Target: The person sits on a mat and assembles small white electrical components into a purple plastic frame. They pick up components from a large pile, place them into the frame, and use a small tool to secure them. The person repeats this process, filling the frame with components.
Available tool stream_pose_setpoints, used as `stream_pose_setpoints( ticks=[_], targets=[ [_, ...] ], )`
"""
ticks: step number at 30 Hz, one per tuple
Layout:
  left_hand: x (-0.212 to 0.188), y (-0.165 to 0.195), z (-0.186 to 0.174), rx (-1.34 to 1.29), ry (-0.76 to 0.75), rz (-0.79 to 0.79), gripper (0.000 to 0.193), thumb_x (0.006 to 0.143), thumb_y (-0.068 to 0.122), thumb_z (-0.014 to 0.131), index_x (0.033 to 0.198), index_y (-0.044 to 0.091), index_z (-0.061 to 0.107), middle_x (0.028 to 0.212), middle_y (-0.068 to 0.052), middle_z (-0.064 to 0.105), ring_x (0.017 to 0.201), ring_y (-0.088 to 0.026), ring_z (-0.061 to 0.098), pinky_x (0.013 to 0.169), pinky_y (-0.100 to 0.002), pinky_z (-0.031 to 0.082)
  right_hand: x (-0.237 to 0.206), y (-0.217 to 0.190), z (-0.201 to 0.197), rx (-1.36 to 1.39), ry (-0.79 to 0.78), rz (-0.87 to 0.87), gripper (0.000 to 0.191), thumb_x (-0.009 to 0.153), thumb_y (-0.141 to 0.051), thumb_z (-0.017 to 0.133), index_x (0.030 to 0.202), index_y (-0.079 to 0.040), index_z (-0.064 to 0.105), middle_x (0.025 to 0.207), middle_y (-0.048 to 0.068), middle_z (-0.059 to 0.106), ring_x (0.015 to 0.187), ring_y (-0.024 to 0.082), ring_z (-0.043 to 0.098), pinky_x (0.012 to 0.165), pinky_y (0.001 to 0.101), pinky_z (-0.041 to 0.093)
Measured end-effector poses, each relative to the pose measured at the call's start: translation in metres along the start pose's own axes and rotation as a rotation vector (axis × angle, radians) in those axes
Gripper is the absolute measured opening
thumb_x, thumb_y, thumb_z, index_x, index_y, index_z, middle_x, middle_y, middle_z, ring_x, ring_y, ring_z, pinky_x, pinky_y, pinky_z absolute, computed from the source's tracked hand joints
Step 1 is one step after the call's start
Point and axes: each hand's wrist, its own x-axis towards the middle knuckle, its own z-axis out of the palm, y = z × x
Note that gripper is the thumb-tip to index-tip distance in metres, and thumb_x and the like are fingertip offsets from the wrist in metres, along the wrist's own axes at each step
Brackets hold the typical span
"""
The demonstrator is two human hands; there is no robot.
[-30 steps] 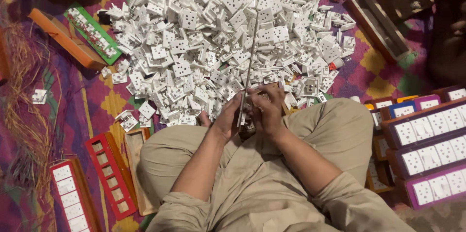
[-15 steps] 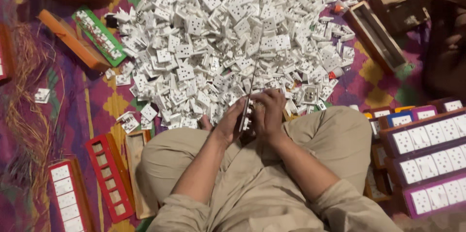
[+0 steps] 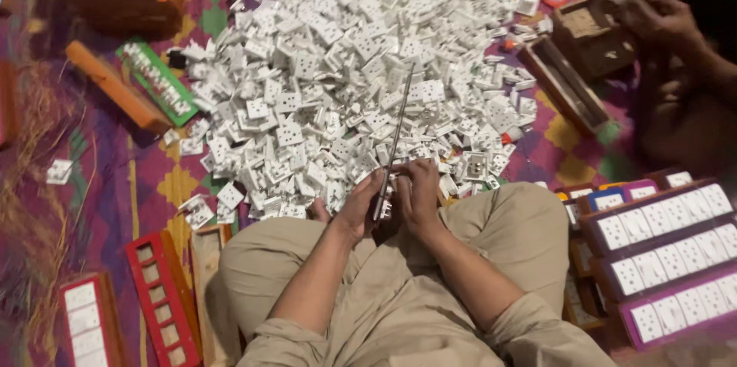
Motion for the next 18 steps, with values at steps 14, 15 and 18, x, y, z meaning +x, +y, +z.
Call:
stream_pose_setpoints(
  ticks=[14,15,18],
  targets=[
    [0.000,0.006,0.015,0.026,0.105,-0.051,0.045,0.101,0.037,0.057,0.136,0.009,0.060,0.108,-0.002,0.071,0.091,-0.012,0.069,0.077,-0.028,0.060,0.000,0.002,0.001,0.056,0.137,-0.192,0.024,0.094,-0.004,0.066,0.117,-0.006,0.062,0.118,0.017,0.058,0.108,0.033,0.058,0.096,0.0420,0.048],
    [-0.001,0.007,0.017,0.010,0.139,-0.068,0.045,0.101,0.036,0.057,0.137,0.009,0.060,0.110,-0.003,0.071,0.095,-0.013,0.071,0.082,-0.028,0.062,0.001,0.001,0.000,-0.072,0.105,-0.090,0.023,0.091,-0.006,0.067,0.114,-0.006,0.065,0.115,0.018,0.058,0.107,0.036,0.057,0.095,0.0450,0.046],
    [-0.004,0.009,0.017,-0.070,-0.085,-0.032,0.039,0.107,0.041,0.063,0.136,0.013,0.060,0.097,-0.004,0.068,0.076,-0.017,0.069,0.054,-0.029,0.055,0.004,-0.001,-0.004,-0.103,0.088,0.008,0.020,0.094,-0.010,0.063,0.114,-0.003,0.065,0.112,0.018,0.060,0.105,0.038,0.058,0.092,0.0461,0.047]
  ],
)
